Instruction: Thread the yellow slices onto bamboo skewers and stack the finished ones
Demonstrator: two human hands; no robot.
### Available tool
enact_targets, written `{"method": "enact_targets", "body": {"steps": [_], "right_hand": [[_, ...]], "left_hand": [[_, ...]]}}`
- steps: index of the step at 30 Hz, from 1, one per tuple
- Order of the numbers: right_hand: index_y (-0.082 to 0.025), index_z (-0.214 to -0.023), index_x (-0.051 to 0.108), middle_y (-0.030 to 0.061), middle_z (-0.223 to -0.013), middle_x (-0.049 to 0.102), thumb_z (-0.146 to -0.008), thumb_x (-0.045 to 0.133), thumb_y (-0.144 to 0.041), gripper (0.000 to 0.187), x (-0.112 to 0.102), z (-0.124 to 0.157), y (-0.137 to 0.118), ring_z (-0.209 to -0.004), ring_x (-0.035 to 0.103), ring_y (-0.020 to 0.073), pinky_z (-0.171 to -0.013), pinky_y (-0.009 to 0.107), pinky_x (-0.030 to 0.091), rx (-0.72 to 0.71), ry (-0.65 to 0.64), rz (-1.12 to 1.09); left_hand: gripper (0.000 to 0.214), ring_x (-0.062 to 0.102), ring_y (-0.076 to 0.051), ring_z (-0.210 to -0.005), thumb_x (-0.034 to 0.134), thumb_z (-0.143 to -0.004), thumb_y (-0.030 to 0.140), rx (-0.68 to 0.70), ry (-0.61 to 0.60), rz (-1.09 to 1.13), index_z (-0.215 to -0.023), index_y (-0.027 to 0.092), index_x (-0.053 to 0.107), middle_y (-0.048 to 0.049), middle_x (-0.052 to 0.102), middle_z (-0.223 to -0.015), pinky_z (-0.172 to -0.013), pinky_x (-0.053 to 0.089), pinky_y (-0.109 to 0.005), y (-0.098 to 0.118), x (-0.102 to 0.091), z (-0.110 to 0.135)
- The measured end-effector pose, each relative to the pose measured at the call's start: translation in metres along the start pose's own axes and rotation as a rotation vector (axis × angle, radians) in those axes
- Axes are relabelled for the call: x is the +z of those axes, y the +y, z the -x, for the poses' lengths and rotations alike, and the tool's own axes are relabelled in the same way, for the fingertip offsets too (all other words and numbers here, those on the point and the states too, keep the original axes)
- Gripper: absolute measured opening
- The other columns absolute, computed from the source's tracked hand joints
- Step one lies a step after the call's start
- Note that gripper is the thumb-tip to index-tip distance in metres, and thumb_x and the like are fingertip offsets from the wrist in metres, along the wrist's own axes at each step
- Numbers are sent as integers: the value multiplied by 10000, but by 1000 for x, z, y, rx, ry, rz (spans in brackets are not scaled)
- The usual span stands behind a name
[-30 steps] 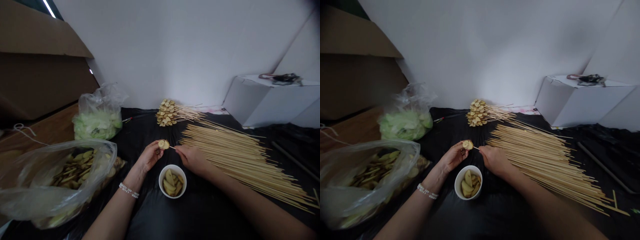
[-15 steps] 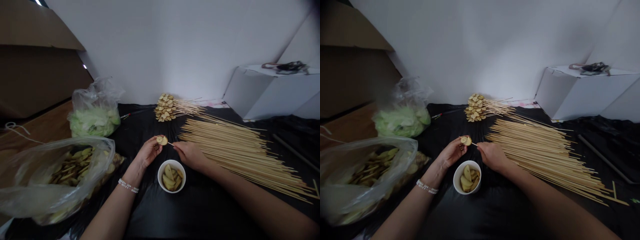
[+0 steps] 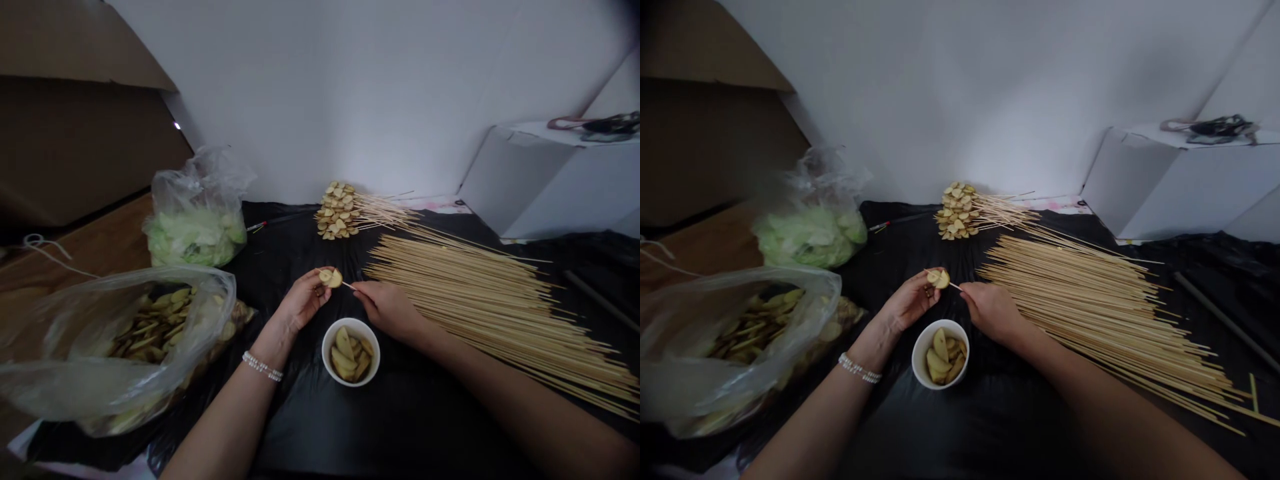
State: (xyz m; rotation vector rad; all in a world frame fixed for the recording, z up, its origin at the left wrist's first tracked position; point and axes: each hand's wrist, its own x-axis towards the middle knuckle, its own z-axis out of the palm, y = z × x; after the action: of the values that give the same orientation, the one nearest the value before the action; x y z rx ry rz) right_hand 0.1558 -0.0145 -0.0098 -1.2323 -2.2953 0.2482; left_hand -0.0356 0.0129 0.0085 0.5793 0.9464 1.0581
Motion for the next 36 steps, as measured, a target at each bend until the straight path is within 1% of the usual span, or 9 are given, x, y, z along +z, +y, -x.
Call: {"method": "enact_targets", "body": {"steps": [5, 12, 19, 26, 36], "right_hand": [[-193, -1011, 644, 67, -971, 696, -942, 382, -243, 275, 0, 0, -1, -869, 633, 176, -757, 259, 440, -4, 6, 5], [-190, -1023, 641, 62, -945, 697, -940, 387, -237, 272, -2, 0, -1, -842, 632, 174, -724, 257, 430, 12, -9, 19], [-183, -1022, 638, 59, -924, 693, -946, 378, -241, 276, -4, -1, -3, -849, 629, 170, -733, 251, 424, 19, -19, 9], [-189, -1022, 635, 59, -936, 691, -946, 378, -240, 272, -4, 0, -2, -871, 625, 167, -757, 250, 425, 24, -35, -6], [-192, -1029, 631, 55, -951, 692, -946, 384, -239, 264, -2, 1, 0, -874, 628, 166, -770, 251, 432, 8, -13, -15]], "left_hand": [[152, 619, -91, -663, 576, -787, 60, 3, -3, 1, -869, 118, 689, -80, 680, -855, -542, 494, -153, 0, 0, 0], [153, 616, -86, -636, 585, -777, 48, -3, 8, 11, -868, 116, 689, -67, 674, -821, -537, 497, -158, -1, 0, 0], [154, 609, -79, -617, 580, -784, 51, -1, 1, 12, -876, 113, 687, -65, 672, -818, -534, 499, -155, 0, 0, 1], [148, 614, -84, -646, 603, -771, 58, 3, -11, 16, -872, 118, 693, -69, 677, -845, -540, 496, -150, -1, -1, 0], [156, 610, -81, -634, 571, -788, 46, -1, 6, 15, -860, 113, 693, -70, 673, -843, -531, 491, -153, 0, 1, 1]]}}
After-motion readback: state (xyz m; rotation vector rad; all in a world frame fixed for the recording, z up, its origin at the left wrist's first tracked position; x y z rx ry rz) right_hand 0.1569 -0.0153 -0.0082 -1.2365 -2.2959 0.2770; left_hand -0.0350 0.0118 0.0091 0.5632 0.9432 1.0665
